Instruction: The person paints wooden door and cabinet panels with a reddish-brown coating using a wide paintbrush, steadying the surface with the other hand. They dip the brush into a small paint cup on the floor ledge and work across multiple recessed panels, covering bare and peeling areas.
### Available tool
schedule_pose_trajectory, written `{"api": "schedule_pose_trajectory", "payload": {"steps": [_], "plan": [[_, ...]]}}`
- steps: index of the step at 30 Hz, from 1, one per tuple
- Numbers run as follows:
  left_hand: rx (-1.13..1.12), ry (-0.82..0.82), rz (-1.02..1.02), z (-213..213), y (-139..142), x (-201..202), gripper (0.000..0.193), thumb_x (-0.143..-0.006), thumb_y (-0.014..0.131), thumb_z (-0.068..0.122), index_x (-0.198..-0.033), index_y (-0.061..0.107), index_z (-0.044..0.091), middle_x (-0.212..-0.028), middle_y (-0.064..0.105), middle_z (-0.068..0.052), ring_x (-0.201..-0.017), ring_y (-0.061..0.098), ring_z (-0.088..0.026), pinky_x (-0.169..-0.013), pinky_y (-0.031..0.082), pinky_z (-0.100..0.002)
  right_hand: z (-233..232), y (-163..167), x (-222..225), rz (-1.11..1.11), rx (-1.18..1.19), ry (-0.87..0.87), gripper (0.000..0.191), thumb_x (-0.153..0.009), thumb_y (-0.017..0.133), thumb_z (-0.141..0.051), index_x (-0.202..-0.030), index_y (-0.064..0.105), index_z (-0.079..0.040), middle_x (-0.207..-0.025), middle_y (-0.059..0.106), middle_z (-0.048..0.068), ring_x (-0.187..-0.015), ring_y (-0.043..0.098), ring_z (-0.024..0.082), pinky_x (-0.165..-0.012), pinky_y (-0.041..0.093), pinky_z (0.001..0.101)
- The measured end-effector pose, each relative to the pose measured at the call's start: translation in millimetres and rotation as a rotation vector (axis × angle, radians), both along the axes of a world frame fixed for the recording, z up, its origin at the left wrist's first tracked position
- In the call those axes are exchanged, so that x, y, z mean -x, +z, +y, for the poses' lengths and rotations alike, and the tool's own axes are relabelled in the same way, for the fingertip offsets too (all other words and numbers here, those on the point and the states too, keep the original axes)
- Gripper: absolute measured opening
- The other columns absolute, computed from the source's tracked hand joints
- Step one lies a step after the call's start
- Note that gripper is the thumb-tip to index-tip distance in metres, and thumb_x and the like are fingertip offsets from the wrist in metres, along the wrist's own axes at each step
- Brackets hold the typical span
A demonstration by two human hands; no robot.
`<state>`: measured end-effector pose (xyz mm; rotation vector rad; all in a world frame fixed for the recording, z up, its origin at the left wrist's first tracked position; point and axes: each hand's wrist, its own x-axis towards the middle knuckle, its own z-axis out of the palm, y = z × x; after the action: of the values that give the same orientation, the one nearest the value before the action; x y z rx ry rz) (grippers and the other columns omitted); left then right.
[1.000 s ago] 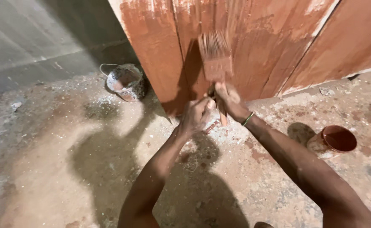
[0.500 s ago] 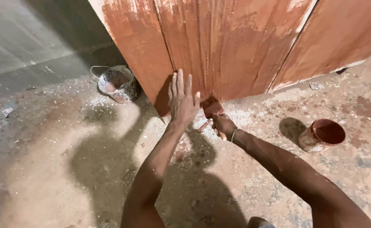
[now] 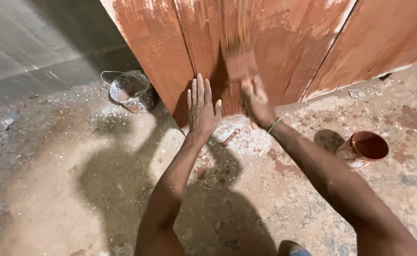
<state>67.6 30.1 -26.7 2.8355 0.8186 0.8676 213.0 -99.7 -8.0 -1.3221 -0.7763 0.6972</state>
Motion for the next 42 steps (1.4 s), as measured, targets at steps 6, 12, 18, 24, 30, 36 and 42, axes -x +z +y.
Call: {"api": "schedule_pose_trajectory", "payload": {"steps": [6, 12, 18, 24, 30, 36, 42], "plan": [[0.027, 0.005, 0.050, 2, 1, 4, 0.082, -0.096, 0.058, 0.034, -0.158, 0.019, -0.005, -0.168, 0.002, -0.020, -0.156, 0.007, -0.035, -0.126, 0.010, -0.048, -10, -106, 2, 0.154, 0.614, 0.136, 0.038, -0.106, 0.041, -0.030, -0.130, 0.048, -0.002, -0.075, 0.056, 0.003, -0.052, 0.047, 0.011, -0.038, 0.044, 0.0251], [0.053, 0.012, 0.079, 5, -5, -3, 0.081, -0.099, 0.056, 0.034, -0.159, 0.016, -0.003, -0.170, -0.001, -0.020, -0.158, 0.006, -0.035, -0.128, 0.008, -0.046, -11, -39, -2, 0.024, 0.498, 0.048, 0.046, -0.104, 0.039, -0.036, -0.142, 0.039, -0.011, -0.075, 0.055, 0.004, -0.051, 0.047, 0.011, -0.037, 0.042, 0.0238], [0.063, -0.077, -0.032, 7, -15, -13, 0.084, -0.104, 0.053, 0.041, -0.157, 0.008, -0.004, -0.165, -0.009, -0.025, -0.154, 0.002, -0.040, -0.126, 0.006, -0.048, -21, 52, 6, -0.554, -0.106, 0.014, 0.028, -0.114, 0.035, -0.031, -0.124, 0.044, -0.006, -0.082, 0.053, 0.001, -0.063, 0.053, 0.009, -0.049, 0.051, 0.0229], [0.108, -0.047, 0.030, 5, -14, -13, 0.088, -0.095, 0.058, 0.038, -0.156, 0.014, -0.008, -0.167, -0.005, -0.024, -0.155, 0.007, -0.038, -0.126, 0.012, -0.048, 5, 36, -23, -0.872, -0.361, -0.327, 0.024, -0.121, 0.028, -0.029, -0.120, 0.038, -0.008, -0.086, 0.052, 0.001, -0.064, 0.053, 0.012, -0.048, 0.049, 0.0258], [0.055, -0.028, 0.077, 5, -8, -8, 0.082, -0.093, 0.061, 0.030, -0.156, 0.023, -0.006, -0.168, 0.001, -0.019, -0.155, 0.012, -0.034, -0.126, 0.017, -0.046, 8, -74, -19, -0.906, 0.447, -0.153, 0.030, -0.108, 0.032, -0.031, -0.125, 0.040, -0.007, -0.055, 0.051, 0.002, -0.039, 0.046, 0.018, -0.031, 0.039, 0.0309], [0.093, -0.047, 0.022, 3, -3, -4, 0.077, -0.095, 0.062, 0.029, -0.154, 0.029, -0.006, -0.168, 0.007, -0.018, -0.155, 0.015, -0.036, -0.124, 0.021, -0.046, -27, -122, -53, -0.858, 0.669, 0.126, 0.041, -0.104, 0.034, -0.043, -0.126, 0.043, -0.011, -0.061, 0.061, 0.009, -0.049, 0.057, 0.020, -0.046, 0.050, 0.0347], [0.121, -0.051, -0.062, 6, -2, 3, 0.075, -0.095, 0.064, 0.028, -0.154, 0.031, -0.004, -0.169, 0.009, -0.018, -0.155, 0.016, -0.037, -0.126, 0.021, -0.046, -55, -114, -72, -0.597, 0.387, -0.322, 0.042, -0.111, 0.025, -0.040, -0.129, 0.044, -0.007, -0.074, 0.058, 0.007, -0.057, 0.057, 0.022, -0.045, 0.050, 0.0341]]}}
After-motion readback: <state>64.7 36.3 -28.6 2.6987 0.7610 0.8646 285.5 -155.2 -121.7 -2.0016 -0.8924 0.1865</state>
